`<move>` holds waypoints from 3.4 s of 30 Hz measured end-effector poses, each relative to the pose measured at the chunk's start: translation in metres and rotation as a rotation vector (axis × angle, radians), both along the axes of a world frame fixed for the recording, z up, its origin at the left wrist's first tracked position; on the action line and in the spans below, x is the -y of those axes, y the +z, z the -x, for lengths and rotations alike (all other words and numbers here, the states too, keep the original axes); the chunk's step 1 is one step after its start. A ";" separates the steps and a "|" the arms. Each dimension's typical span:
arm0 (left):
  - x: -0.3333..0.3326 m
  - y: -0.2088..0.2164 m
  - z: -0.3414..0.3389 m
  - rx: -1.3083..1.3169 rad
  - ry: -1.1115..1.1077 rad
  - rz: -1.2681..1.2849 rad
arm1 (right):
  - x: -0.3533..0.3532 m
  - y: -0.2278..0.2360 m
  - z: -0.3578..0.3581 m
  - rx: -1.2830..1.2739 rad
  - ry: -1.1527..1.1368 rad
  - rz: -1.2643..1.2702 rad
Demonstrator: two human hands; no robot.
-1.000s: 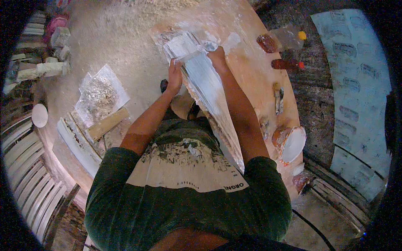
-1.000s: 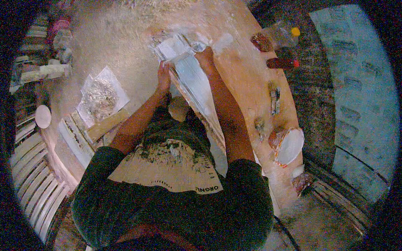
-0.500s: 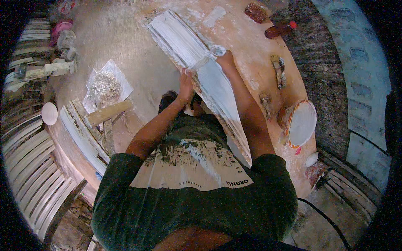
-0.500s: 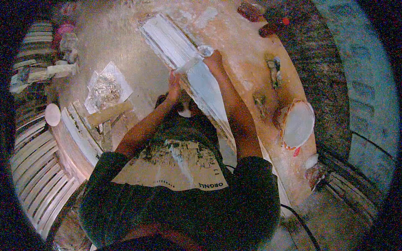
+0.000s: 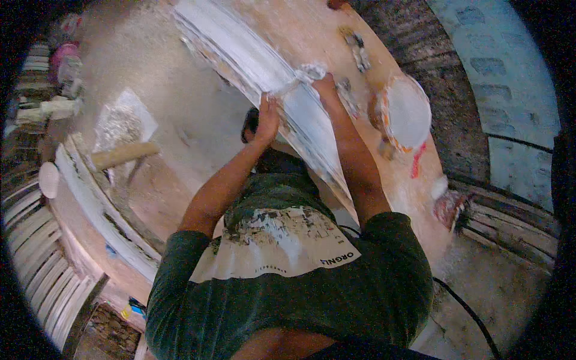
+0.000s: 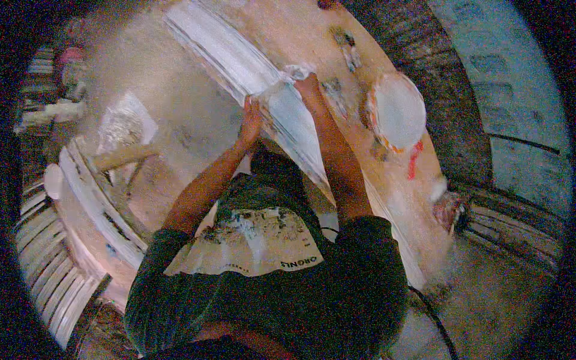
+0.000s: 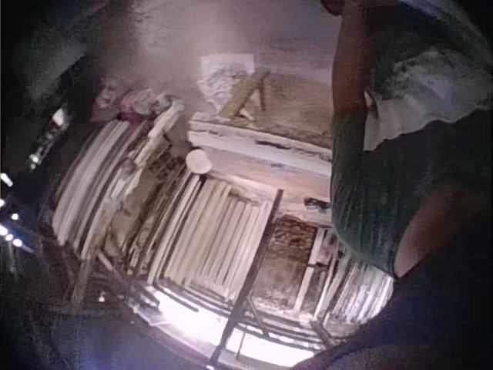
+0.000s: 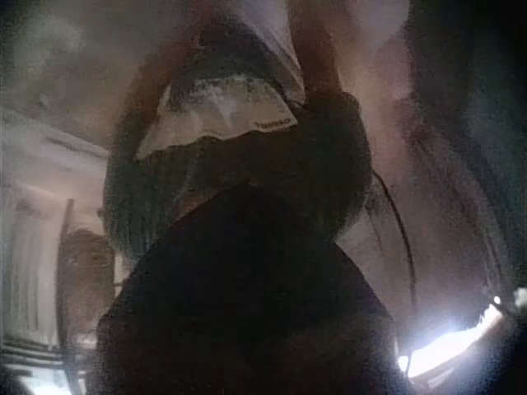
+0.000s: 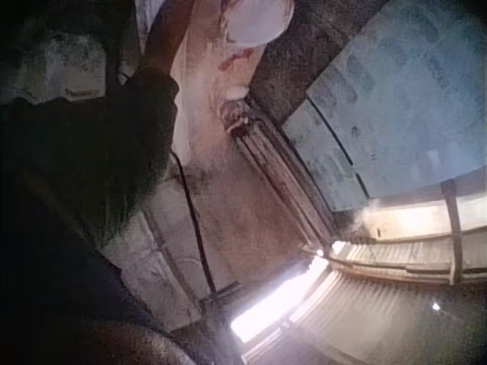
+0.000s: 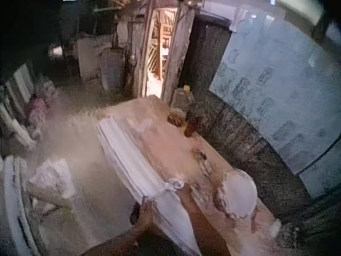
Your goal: The person wipes a long white decorative molding piece with a white cloth, moving along its length and repeatedly rubbing the surface. The person occasionally lifts and repositions the molding to access different areas. The person also briefly handles a white bucket.
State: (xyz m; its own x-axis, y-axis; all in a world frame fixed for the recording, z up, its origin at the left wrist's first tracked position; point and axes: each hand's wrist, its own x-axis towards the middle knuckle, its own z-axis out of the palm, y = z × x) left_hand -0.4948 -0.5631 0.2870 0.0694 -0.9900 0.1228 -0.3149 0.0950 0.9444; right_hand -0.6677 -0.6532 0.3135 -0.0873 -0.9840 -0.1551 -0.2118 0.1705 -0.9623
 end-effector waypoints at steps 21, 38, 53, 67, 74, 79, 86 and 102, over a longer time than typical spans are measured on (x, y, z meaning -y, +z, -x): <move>-0.280 0.017 0.239 -0.316 0.159 -0.246 | -0.273 0.009 0.212 0.073 0.028 -0.027; -0.555 -0.026 0.444 -0.109 0.084 -0.262 | -0.551 -0.043 0.440 0.030 -0.025 -0.115; -0.771 -0.045 0.636 -0.121 -0.136 -0.241 | -0.787 -0.029 0.633 -0.009 -0.118 -0.118; -0.899 -0.108 0.742 0.087 -0.203 -0.067 | -0.913 -0.054 0.747 -0.065 -0.099 -0.060; -0.937 -0.089 0.785 0.193 -0.445 -0.061 | -0.959 -0.026 0.800 -0.368 -0.283 -0.269; -0.973 -0.037 0.823 0.046 -0.642 -0.353 | -1.013 -0.038 0.850 -0.364 -0.329 -0.205; -1.015 -0.090 0.879 0.306 -0.750 -0.115 | -1.074 -0.025 0.890 -0.256 -0.332 -0.096; -0.926 0.056 0.822 -0.214 -0.461 -0.342 | -1.066 0.001 0.831 0.264 -0.321 -0.111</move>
